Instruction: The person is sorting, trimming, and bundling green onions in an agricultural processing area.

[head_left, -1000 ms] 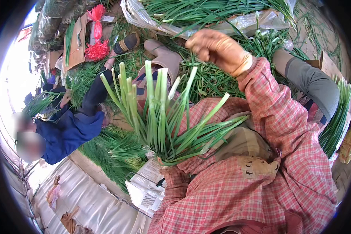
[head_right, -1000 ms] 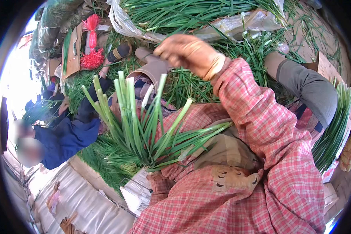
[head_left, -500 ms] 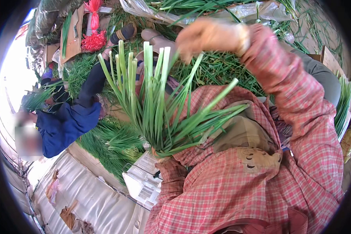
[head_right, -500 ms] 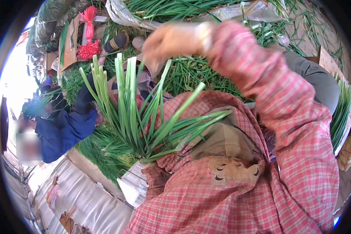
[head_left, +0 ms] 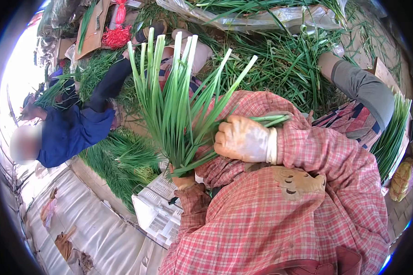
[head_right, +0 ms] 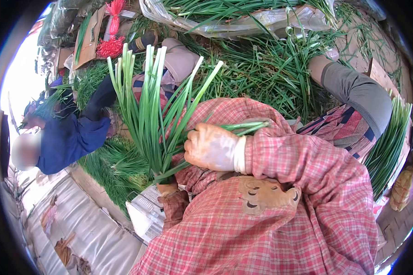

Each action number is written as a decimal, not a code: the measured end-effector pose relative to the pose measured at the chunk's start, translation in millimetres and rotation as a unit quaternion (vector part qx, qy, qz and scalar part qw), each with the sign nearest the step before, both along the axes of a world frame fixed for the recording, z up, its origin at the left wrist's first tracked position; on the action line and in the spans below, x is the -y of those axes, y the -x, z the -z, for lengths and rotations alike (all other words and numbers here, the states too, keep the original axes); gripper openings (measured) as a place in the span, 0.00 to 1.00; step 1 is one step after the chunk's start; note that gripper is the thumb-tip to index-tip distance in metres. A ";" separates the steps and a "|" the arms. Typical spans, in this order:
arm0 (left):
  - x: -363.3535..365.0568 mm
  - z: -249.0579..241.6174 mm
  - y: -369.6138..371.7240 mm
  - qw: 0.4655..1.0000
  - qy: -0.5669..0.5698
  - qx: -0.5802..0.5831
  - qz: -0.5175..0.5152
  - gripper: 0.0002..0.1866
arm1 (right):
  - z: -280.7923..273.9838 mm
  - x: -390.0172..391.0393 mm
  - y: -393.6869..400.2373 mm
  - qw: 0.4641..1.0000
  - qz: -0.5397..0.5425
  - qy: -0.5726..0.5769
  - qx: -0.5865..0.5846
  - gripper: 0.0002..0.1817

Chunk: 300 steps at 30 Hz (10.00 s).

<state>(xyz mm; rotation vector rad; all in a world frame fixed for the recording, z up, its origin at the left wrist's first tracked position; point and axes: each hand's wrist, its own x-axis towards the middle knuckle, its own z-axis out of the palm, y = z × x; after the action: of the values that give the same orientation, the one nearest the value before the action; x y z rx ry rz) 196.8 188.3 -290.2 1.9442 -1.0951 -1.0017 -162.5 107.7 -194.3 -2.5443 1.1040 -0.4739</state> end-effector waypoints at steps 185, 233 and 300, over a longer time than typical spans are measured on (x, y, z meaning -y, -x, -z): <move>105.8 -166.8 277.3 0.835 0.079 -0.352 0.415 0.36 | -36.5 23.1 80.5 0.413 0.017 -0.343 0.844 0.24; 156.4 -18.2 311.7 0.645 -0.319 -0.631 0.290 0.16 | 24.3 -9.8 132.7 0.659 0.443 -0.454 0.405 0.12; 126.5 -49.5 263.7 0.728 -0.174 -0.631 0.205 0.14 | -42.7 52.6 156.2 0.691 0.472 -0.177 0.519 0.09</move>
<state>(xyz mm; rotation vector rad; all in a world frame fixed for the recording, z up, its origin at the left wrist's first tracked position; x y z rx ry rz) -66.9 61.8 -240.7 0.7271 -0.4704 -2.3679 -318.6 55.1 -151.6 -0.8082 1.6062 -1.4873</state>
